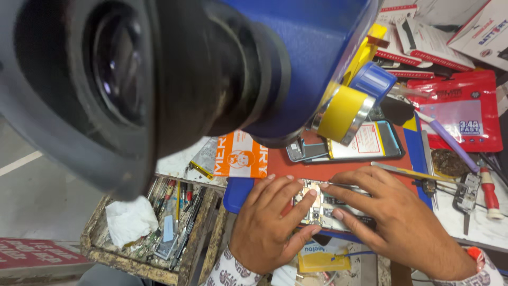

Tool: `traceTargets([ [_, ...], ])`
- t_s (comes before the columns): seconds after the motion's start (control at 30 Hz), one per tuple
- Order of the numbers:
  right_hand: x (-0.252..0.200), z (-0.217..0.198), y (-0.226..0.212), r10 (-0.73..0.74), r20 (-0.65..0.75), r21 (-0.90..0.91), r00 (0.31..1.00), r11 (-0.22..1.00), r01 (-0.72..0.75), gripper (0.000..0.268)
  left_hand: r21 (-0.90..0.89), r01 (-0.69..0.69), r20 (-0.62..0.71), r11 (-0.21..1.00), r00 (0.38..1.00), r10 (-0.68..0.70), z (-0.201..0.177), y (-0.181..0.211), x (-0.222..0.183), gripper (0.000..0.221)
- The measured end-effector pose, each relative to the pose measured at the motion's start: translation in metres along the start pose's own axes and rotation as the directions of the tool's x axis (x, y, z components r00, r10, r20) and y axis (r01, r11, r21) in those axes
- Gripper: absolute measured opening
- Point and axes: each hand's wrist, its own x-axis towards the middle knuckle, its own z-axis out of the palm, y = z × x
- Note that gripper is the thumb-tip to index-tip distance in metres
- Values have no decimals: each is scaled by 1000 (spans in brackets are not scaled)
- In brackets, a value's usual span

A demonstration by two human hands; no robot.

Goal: The person is repairing a smartphone by installing a new battery. They place the battery into the phone's chassis, connect the ribbon cable to the motherboard, and press the components down to secure them. The person then lifts the phone to inspect the internal connections.

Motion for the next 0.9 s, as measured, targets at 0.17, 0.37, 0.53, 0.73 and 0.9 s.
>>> traceTargets([
  [0.17, -9, 11, 12, -61, -38, -4, 997, 998, 61, 45, -11, 6, 4, 1000, 1000, -6, 1, 0, 0, 52],
  [0.37, -12, 13, 17, -35, 3, 37, 999, 999, 35, 44, -18, 13, 2, 1000, 1000, -13, 1, 0, 2, 52],
  [0.53, -2, -13, 7, 85, -40, 125, 996, 989, -79, 44, -8, -2, -3, 1000, 1000, 2, 2, -2, 1, 50],
  [0.73, 17, -36, 18, 103, -175, -121, 979, 985, -125, 45, 54, -41, 2, 998, 999, 41, 3, 0, 1, 49],
  [0.9, 15, -30, -2, 96, -162, -77, 982, 991, -109, 38, 53, -62, 32, 997, 998, 61, 4, -1, 1, 51],
])
